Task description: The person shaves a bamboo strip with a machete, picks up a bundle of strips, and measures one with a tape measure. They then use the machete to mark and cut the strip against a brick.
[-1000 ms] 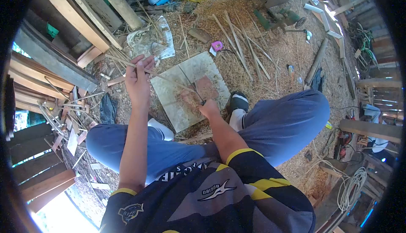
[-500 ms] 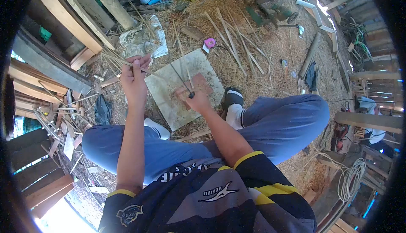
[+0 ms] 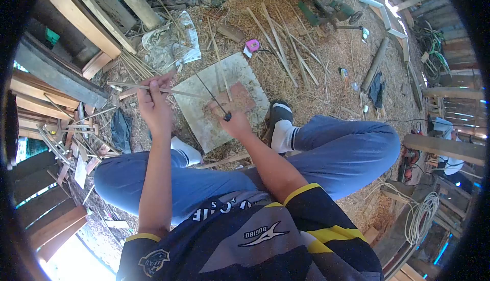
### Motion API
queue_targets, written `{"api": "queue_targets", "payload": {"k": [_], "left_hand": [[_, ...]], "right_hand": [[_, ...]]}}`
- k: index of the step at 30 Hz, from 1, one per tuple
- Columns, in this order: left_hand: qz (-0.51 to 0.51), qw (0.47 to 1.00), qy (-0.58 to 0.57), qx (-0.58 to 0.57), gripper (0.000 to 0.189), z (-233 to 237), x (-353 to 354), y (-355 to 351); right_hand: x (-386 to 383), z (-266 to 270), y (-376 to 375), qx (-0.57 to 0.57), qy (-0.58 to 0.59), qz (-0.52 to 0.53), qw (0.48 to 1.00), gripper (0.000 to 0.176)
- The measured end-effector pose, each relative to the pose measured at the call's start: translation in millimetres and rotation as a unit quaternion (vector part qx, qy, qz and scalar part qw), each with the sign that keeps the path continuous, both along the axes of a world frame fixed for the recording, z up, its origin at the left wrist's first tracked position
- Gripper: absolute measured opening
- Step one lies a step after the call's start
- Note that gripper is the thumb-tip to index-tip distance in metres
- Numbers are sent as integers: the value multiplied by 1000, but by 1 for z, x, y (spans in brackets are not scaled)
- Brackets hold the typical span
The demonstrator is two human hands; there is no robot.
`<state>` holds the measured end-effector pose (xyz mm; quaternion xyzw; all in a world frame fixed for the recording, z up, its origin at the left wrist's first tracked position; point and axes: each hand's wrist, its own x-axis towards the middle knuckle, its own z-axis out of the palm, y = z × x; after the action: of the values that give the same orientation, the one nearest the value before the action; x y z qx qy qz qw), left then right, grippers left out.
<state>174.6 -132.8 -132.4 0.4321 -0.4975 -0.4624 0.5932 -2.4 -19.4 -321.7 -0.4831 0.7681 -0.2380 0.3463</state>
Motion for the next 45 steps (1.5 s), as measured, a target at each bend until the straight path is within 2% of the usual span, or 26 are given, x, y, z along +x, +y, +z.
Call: {"api": "queue_targets", "payload": {"k": [1,3,6,8,12,15,17,21,24,27,30,32,36,39,42,45], "left_hand": [[6,1000,24,4,15,0,1,0],[11,1000,-1,7,15,1,2,1],[16,1000,-4,16,14,2,0,6],[20,1000,5,16,14,3,1,5],[33,999,10,19,17,-10,11,-2],[43,999,-12,25,18,-5,5,0],[44,998,-25,27,18,-4,6,5],[42,999,-22,26,18,-11,11,0],[43,999,8,29,17,-14,12,-4],[35,999,4,19,17,-15,8,-2],[38,999,-16,6,17,-14,7,4],[40,999,-17,1,17,-12,5,7],[47,999,-6,10,18,-14,8,2],[44,999,-20,18,17,-11,5,4],[32,999,-10,11,18,-10,0,5],[36,999,-16,0,18,-13,0,9]], "right_hand": [[1,5,0,15,-5,6,1000,43],[0,16,1,44,-13,17,999,41],[-4,14,9,55,-22,3,998,40],[-10,-7,14,78,-10,-1,997,39],[-8,3,8,103,5,2,995,39],[0,18,4,46,-18,32,998,40],[-3,-18,16,62,12,14,998,46],[-15,4,23,115,-15,-24,993,47],[-10,16,17,130,10,-3,991,39],[-1,24,11,42,12,42,998,41],[2,15,15,-3,-2,21,1000,38],[-17,-17,39,74,-26,-11,997,38],[-28,-12,34,169,17,-8,986,39],[-19,3,33,129,51,7,990,38],[1,40,15,106,58,38,992,40],[14,50,11,36,20,36,999,41]]}}
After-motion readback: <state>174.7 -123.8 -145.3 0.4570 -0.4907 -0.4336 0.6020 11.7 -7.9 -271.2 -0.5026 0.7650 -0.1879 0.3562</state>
